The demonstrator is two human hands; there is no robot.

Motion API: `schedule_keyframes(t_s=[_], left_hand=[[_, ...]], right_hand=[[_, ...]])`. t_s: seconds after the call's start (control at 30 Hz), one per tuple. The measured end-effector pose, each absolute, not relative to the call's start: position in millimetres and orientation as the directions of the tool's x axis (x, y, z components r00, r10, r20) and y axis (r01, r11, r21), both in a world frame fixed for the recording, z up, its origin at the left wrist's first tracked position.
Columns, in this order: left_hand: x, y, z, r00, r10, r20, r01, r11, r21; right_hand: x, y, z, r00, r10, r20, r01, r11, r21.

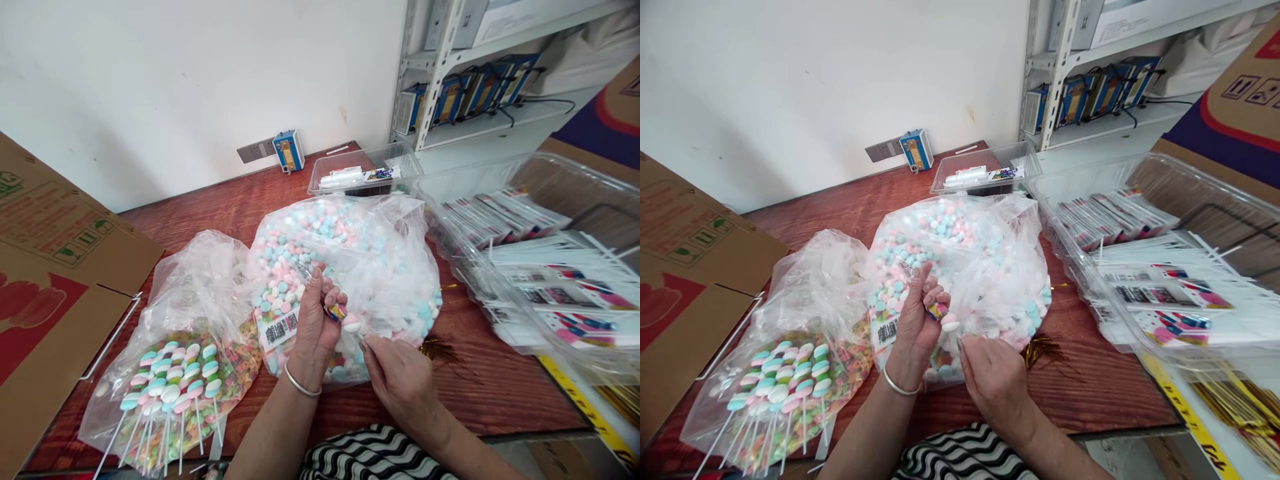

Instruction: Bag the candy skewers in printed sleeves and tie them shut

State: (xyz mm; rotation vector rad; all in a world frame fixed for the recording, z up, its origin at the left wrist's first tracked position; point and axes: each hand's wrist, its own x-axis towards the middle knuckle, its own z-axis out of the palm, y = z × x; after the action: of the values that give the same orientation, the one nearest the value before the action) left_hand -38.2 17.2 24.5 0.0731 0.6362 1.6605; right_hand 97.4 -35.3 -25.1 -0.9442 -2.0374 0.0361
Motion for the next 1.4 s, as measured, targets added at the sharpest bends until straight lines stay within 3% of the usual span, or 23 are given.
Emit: schedule_keyframes(t_s=[0.27,0.5,0.57,0.6,0.67,0.73,0.8,0.83,0.9,1.03,1.13,1.23,1.33,1.4], left_hand=[[-17,6,15,-0.163,0.932,-0.325,-0.886,0.006,0.463],[-41,18,24,-0.276,0.910,-0.309,-0.864,-0.094,0.494],[-39,17,26,-0.276,0.914,-0.299,-0.852,-0.089,0.515],[-37,17,26,-0.269,0.917,-0.296,-0.851,-0.083,0.518],[-32,15,25,-0.236,0.930,-0.281,-0.859,-0.064,0.508],[-28,13,22,-0.182,0.949,-0.256,-0.878,-0.040,0.477],[-24,12,18,-0.141,0.960,-0.240,-0.893,-0.018,0.450],[-22,10,16,-0.128,0.962,-0.243,-0.895,-0.006,0.446],[-19,9,13,-0.110,0.959,-0.260,-0.888,0.023,0.460],[-26,12,16,-0.127,0.946,-0.297,-0.878,0.032,0.477],[-38,21,22,-0.173,0.943,-0.284,-0.887,-0.024,0.462],[-42,28,26,-0.208,0.941,-0.268,-0.870,-0.053,0.491],[-37,28,27,-0.263,0.914,-0.308,-0.848,-0.068,0.525],[-34,25,27,-0.232,0.920,-0.316,-0.874,-0.054,0.483]], right_hand=[[91,-27,-28,-0.328,0.631,0.703,0.651,0.690,-0.316],[102,-33,-31,-0.394,0.651,0.649,0.699,0.670,-0.248],[103,-35,-31,-0.385,0.681,0.623,0.647,0.680,-0.345],[103,-36,-31,-0.363,0.726,0.584,0.585,0.666,-0.464],[101,-38,-27,-0.331,0.860,0.389,0.356,0.496,-0.792],[99,-39,-22,-0.351,0.933,0.075,0.031,0.091,-0.995],[96,-39,-16,-0.425,0.885,-0.188,-0.239,-0.310,-0.920],[94,-39,-14,-0.460,0.848,-0.263,-0.325,-0.436,-0.839],[92,-39,-13,-0.490,0.809,-0.327,-0.415,-0.546,-0.728],[91,-40,-20,-0.426,0.849,-0.313,-0.438,-0.496,-0.750],[93,-40,-26,-0.394,0.881,-0.264,-0.321,-0.401,-0.858],[97,-38,-30,-0.279,0.960,0.005,0.005,0.007,-1.000],[104,-36,-30,-0.188,0.903,0.386,0.391,0.429,-0.814],[107,-35,-28,-0.196,0.871,0.451,0.455,0.488,-0.745]])
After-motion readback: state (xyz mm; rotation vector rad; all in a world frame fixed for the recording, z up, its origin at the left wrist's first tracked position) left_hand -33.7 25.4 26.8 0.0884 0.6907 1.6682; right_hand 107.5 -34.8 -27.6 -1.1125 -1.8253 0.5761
